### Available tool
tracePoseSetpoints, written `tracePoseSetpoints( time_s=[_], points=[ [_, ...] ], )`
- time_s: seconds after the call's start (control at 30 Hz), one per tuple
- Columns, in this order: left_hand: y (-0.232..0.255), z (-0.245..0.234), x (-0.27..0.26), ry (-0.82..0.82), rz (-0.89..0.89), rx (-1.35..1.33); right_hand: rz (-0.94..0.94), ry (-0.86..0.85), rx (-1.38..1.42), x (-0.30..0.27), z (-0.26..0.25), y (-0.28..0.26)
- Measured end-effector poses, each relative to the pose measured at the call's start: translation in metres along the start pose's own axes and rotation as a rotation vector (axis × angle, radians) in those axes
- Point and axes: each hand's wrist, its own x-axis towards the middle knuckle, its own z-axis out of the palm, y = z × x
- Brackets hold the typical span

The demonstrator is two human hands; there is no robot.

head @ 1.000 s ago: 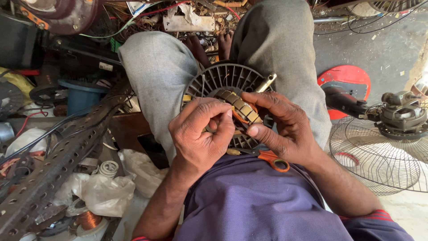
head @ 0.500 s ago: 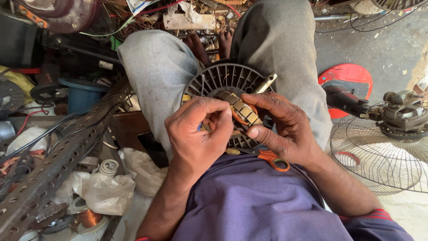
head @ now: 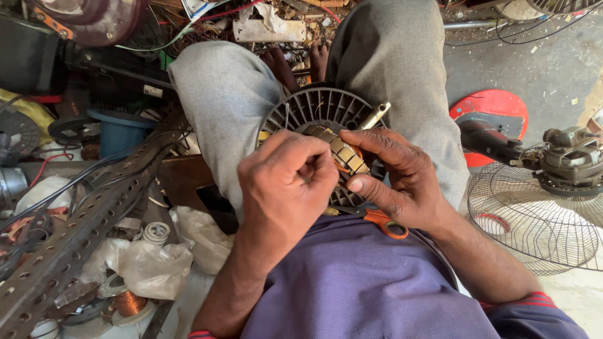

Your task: The person is repairing an electrical motor stator by hand. They use scissors to cut insulation tape and a screwdriver to adjust the copper windings and internal components of the stator, which rests on their lap.

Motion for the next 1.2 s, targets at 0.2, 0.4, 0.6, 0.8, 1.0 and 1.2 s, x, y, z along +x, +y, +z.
tracePoseSetpoints(
  time_s=[0.2, 0.4, 0.6, 0.8, 1.0, 1.2],
  points=[
    [-0.002, -0.006, 0.004, -0.065, 0.096, 0.074, -0.009, -0.011, -0.024, 0.0, -0.003, 0.002],
    [-0.013, -0.019, 0.003, -0.193, 0.208, 0.024, 0.048, -0.031, 0.129, -0.004, -0.006, 0.004],
    [-0.025, -0.017, 0.004, -0.151, 0.361, 0.09, 0.044, -0.026, 0.129, -0.007, -0.007, 0.01],
    [-0.03, -0.016, 0.012, -0.178, 0.577, 0.193, 0.054, -0.025, 0.023, -0.004, -0.012, 0.009],
    [-0.039, -0.024, 0.02, -0.196, 0.51, 0.069, 0.093, -0.058, 0.15, -0.003, -0.014, 0.01],
    [-0.048, -0.02, 0.015, -0.191, 0.659, 0.209, 0.112, -0.063, 0.232, -0.006, -0.014, 0.014]
  ],
)
